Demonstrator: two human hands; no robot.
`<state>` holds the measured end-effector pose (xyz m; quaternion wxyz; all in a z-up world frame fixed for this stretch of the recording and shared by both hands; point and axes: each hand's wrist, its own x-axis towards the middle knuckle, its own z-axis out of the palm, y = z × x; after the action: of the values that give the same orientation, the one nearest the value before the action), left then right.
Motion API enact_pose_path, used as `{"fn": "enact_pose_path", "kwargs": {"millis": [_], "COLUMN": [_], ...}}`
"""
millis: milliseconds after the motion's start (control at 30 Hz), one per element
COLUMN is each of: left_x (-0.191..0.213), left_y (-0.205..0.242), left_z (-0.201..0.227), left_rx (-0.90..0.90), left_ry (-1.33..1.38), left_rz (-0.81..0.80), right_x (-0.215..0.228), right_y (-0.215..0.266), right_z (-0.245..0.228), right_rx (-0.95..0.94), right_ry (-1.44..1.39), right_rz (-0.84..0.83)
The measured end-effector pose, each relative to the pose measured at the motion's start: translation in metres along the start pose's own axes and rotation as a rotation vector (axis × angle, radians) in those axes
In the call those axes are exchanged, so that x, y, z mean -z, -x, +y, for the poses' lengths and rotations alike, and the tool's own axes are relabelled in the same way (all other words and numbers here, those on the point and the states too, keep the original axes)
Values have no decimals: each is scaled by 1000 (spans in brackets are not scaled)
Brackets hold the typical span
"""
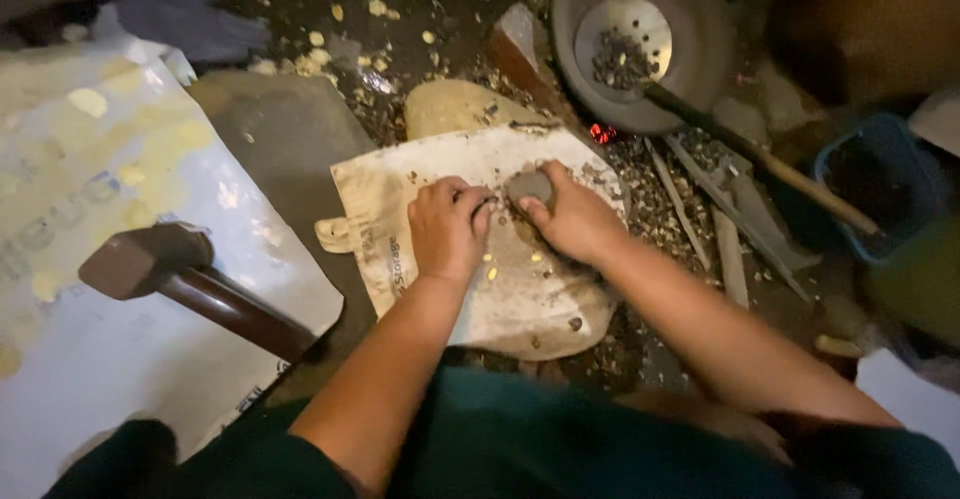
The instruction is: Cracking nuts with a hammer and picking out the kernels by hand.
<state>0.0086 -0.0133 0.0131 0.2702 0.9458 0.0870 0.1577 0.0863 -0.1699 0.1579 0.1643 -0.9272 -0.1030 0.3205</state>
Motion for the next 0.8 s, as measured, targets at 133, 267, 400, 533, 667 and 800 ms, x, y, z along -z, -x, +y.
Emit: {"fn": "enact_pose_path", "kwargs": {"millis": [133, 267, 400, 533, 667, 800], "left_x": [-1, 3, -8, -6, 13, 10], "left_y": [-3, 2, -6, -4, 12, 15], "left_z": [-1, 1, -4, -5, -11, -22], "left_rx": [37, 50, 69, 97, 66, 45], "left_ry": [47, 92, 87, 62, 53, 121], "left_rz": [28, -1, 48, 30, 18, 123], "right_x": [0, -14, -27, -15, -8, -22], "right_y": [14, 13, -1, 21, 12, 5], "right_z": [-4, 3, 8, -10, -8, -21], "right_rx": [-17, 75, 134, 249, 185, 436], "right_ry": [53, 90, 325, 481, 242, 312], "right_rz": [65, 114, 84, 145, 107, 175]}}
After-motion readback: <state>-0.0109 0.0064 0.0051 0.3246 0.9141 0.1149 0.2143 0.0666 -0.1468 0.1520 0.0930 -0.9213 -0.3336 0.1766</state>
